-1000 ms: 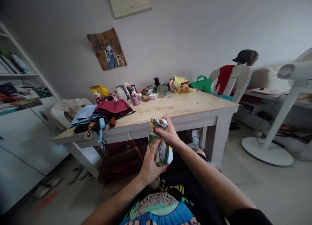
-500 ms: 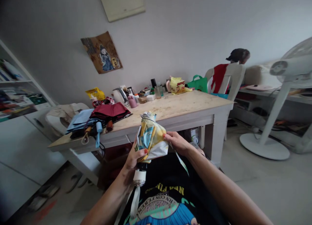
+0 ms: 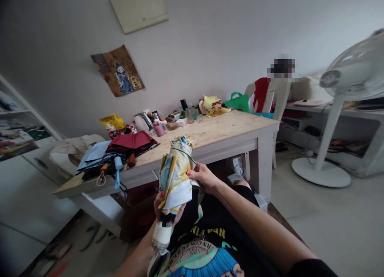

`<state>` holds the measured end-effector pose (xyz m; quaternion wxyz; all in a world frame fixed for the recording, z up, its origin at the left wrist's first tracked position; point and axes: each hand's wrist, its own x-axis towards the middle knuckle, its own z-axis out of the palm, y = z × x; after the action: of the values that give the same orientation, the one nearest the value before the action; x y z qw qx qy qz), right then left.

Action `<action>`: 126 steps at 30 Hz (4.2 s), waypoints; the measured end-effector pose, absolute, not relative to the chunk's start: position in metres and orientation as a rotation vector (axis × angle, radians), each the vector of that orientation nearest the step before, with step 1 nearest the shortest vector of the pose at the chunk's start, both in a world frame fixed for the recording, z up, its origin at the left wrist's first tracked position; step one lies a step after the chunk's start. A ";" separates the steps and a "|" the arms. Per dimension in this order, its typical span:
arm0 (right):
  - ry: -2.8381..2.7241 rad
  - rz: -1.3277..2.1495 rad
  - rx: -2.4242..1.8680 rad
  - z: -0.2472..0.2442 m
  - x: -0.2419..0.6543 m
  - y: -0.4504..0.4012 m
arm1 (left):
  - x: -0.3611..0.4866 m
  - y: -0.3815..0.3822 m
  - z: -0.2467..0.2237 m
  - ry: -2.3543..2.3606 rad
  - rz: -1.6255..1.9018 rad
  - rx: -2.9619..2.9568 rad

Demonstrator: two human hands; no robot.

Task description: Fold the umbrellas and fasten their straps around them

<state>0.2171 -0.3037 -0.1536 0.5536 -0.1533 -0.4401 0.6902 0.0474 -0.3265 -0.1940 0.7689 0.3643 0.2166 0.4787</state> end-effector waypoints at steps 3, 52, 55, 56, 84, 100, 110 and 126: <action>-1.090 1.664 -0.288 -0.150 0.218 -0.307 | 0.045 -0.330 -0.203 0.442 1.013 0.826; -1.375 1.607 -0.445 -0.156 0.231 -0.303 | 0.072 -0.347 -0.164 0.087 0.685 0.792; -1.350 1.653 -0.425 -0.156 0.233 -0.300 | 0.072 -0.344 -0.169 0.073 0.620 0.795; -1.332 1.668 -0.438 -0.156 0.233 -0.300 | 0.071 -0.343 -0.169 0.092 0.602 0.805; -1.733 1.049 -1.047 -0.115 0.265 -0.350 | 0.044 -0.359 -0.148 0.846 1.080 0.836; -1.434 1.237 -0.759 -0.156 0.240 -0.325 | 0.052 -0.352 -0.167 0.470 0.857 0.794; -1.140 1.425 -0.536 -0.161 0.229 -0.327 | 0.050 -0.344 -0.159 0.454 0.554 0.943; -1.643 0.831 -0.924 -0.133 0.260 -0.347 | 0.059 -0.361 -0.150 0.892 0.929 0.700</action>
<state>0.2601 -0.3466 -0.1328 0.5146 -0.3845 -0.6839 0.3459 0.0586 -0.3612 -0.1497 0.7431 0.3195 0.4073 0.4241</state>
